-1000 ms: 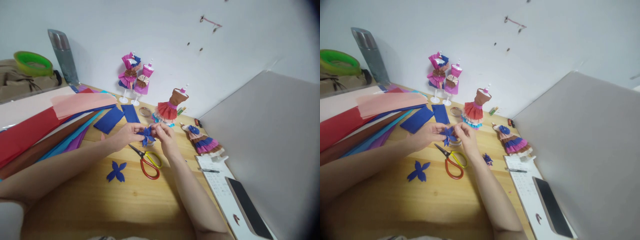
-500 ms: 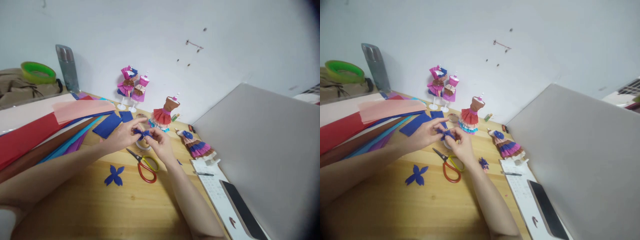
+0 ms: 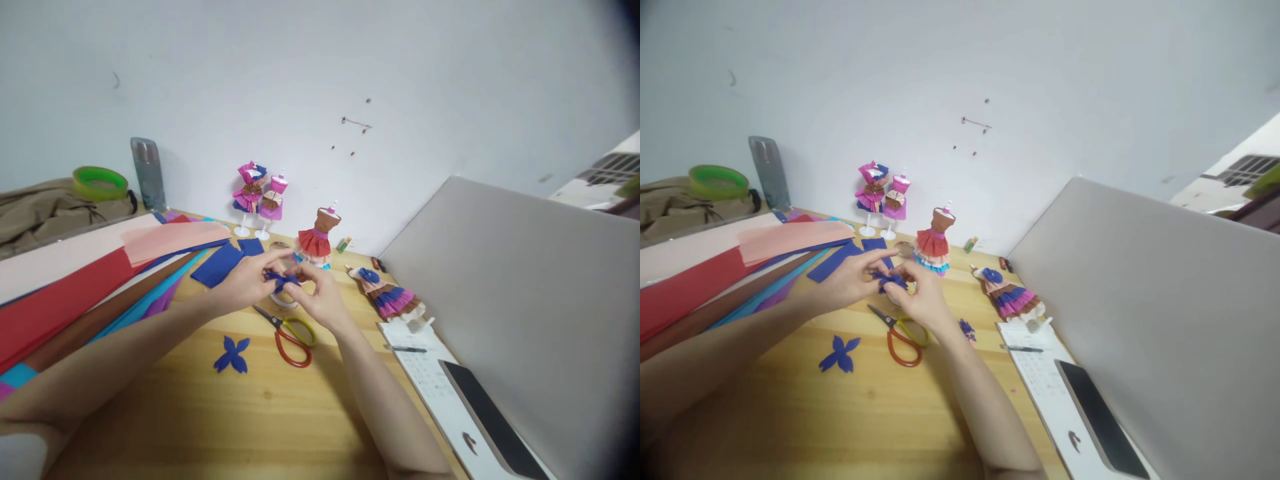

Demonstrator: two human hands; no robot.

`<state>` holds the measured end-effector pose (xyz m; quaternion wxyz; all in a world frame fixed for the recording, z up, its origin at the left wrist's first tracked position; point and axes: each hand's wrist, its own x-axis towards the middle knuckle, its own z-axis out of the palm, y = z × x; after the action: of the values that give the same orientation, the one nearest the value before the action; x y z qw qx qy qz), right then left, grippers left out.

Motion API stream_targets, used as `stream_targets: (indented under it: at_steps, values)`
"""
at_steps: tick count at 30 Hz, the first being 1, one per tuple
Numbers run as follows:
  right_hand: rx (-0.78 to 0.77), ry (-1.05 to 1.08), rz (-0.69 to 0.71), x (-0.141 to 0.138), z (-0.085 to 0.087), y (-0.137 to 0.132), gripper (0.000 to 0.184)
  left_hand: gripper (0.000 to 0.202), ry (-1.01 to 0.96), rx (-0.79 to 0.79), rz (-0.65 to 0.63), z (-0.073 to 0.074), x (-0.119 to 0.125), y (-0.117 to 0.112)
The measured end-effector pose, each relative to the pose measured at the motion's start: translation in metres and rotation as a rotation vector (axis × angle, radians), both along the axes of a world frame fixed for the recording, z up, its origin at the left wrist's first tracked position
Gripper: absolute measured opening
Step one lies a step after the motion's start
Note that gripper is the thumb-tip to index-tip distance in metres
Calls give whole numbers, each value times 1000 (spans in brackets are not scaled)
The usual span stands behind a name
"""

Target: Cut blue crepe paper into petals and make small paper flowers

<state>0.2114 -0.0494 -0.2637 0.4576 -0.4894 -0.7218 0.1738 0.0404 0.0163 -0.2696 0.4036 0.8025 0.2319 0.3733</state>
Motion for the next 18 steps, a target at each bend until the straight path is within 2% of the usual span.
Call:
stream_targets:
  at_steps: [3, 5, 9, 13, 18]
  values:
    - [-110, 31, 113, 4, 3, -2, 36, 56, -26, -257, -107, 2, -1, 0]
    - [-179, 14, 162, 4, 3, -3, 41, 57, -22, -362, -143, 0, -5, -1]
    - [-263, -44, 142, -7, -10, -2, 29, 60, 10, -494, -144, -9, -17, -9]
    - [-386, 80, 158, -23, -28, 1, 26, 66, 32, -610, -176, -20, -29, -19]
    - [-562, 225, 174, -36, -36, 0, 27, 65, 51, -717, -25, -31, -45, -27]
